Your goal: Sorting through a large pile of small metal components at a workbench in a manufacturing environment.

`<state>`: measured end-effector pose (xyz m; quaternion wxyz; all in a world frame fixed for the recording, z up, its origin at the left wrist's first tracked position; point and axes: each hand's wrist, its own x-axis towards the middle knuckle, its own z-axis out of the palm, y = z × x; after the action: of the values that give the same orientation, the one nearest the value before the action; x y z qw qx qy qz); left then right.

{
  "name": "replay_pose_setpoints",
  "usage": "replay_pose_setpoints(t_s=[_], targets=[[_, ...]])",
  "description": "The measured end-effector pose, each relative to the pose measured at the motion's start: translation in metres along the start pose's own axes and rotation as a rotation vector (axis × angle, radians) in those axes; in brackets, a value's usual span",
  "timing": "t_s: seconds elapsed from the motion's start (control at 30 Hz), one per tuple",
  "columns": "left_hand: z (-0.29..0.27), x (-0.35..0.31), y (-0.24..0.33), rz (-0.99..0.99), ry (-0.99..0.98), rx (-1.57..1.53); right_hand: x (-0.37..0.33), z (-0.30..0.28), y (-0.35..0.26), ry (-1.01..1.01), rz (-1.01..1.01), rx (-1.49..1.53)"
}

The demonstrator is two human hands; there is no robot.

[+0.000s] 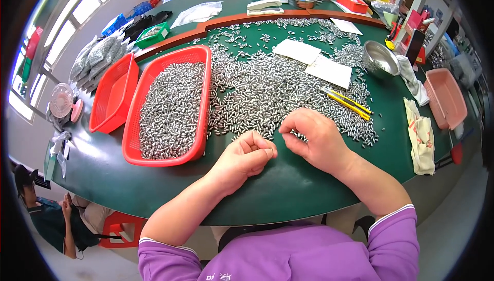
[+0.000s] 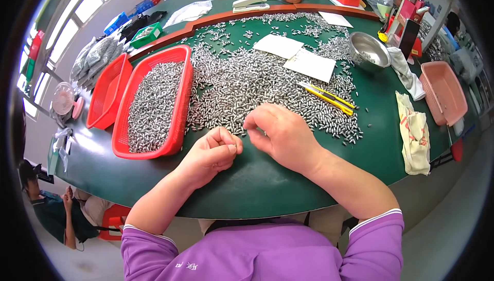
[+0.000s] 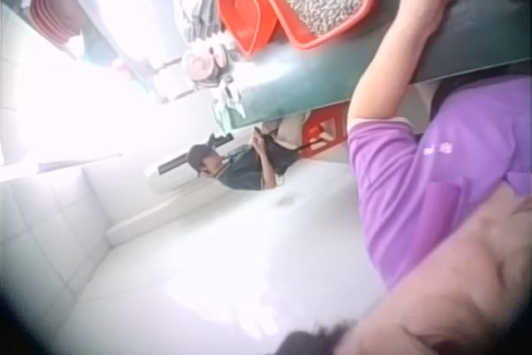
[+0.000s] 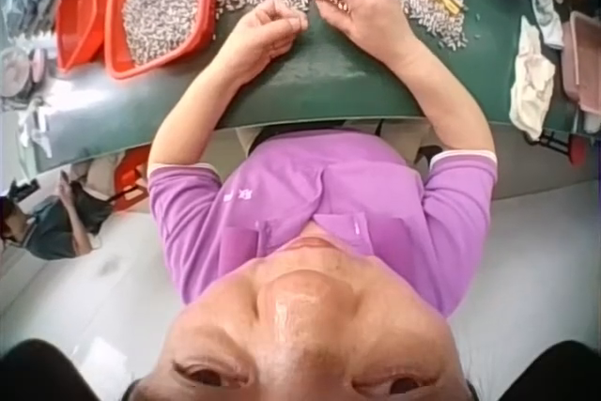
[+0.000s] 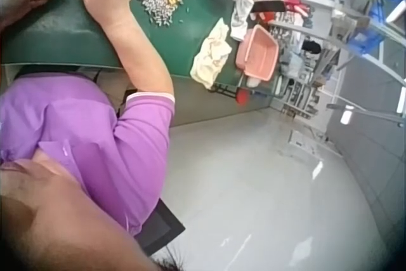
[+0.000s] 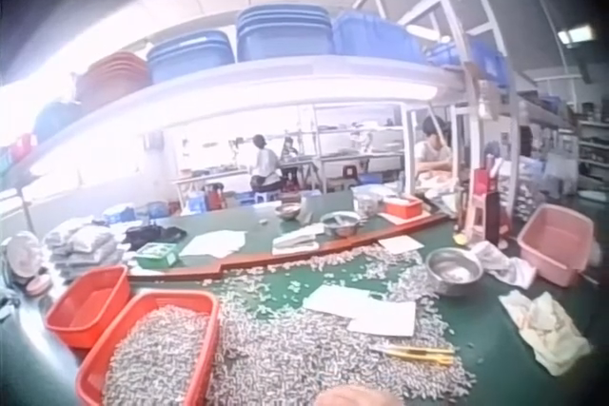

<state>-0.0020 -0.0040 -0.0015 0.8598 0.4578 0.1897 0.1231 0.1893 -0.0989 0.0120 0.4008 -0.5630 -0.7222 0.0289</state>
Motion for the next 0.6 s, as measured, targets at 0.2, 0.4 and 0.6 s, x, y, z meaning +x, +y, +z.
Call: replay_pose_setpoints(t_s=[0.2, 0.4, 0.6], targets=[[-0.0016, 0.0026, 0.0010, -0.060, -0.002, -0.097, 0.0012, 0.0007, -0.0008, 0.048, -0.006, 0.114], [-0.0013, 0.0026, 0.0011, -0.053, -0.013, -0.109, 0.0025, 0.0016, -0.0010, 0.066, 0.011, 0.237], [-0.0017, 0.0020, 0.0011, -0.042, -0.026, -0.119, 0.0008, 0.0027, -0.0063, 0.012, 0.176, 0.392]])
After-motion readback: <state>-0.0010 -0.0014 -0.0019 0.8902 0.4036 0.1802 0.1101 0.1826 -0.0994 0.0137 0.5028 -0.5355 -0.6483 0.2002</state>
